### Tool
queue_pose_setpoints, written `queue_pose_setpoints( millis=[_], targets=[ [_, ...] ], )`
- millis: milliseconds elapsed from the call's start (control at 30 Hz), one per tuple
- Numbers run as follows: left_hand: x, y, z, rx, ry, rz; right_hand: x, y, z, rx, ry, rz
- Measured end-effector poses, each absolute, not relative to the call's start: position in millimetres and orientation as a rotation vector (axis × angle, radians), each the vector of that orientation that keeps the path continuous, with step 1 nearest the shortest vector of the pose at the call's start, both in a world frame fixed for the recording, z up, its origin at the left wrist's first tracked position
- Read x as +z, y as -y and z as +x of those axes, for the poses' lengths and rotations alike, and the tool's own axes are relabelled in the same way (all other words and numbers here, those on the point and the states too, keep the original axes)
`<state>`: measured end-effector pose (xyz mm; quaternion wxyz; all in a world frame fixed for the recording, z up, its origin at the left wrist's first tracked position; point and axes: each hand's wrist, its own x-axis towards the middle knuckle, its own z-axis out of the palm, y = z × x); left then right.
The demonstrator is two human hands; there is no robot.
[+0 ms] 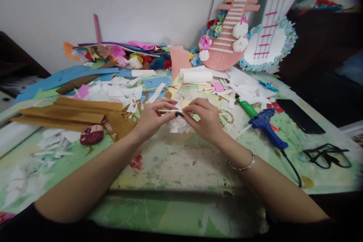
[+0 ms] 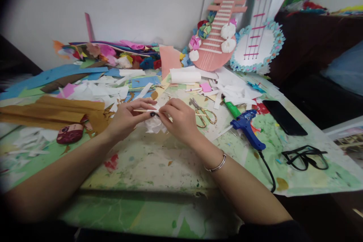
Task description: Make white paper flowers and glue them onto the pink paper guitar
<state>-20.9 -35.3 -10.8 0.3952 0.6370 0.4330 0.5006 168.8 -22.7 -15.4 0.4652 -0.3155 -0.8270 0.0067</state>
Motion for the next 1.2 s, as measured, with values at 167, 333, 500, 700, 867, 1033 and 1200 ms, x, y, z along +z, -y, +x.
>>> queue_pose_setpoints(
  millis=[167,333,500,700,867,1033,1200],
  targets=[
    [-12,34,-23,1.27,-1.083,1.694,-16,25,169,0.029,2.069,-0.8],
    [-13,33,-25,1.29,-1.11,1.798,-16,25,169,0.074,2.077,-0.752],
    [-13,34,-20,1.294,-1.127,1.697,-20,22,170,0.009,2.074,-0.735],
    [-16,32,-15,1.381,-1.095,1.422,-19,23,169,-0.012,2.023,-0.747],
    [-20,32,-16,1.208,-1.07,1.276,-19,23,168,-0.036,2.001,-0.7],
    [-23,33,-16,1.211,-0.98,1.216,-20,24,167,-0.056,1.99,-0.68],
    [-22,34,-16,1.201,-0.957,1.184,-21,24,166,-0.074,1.982,-0.665]
  ],
)
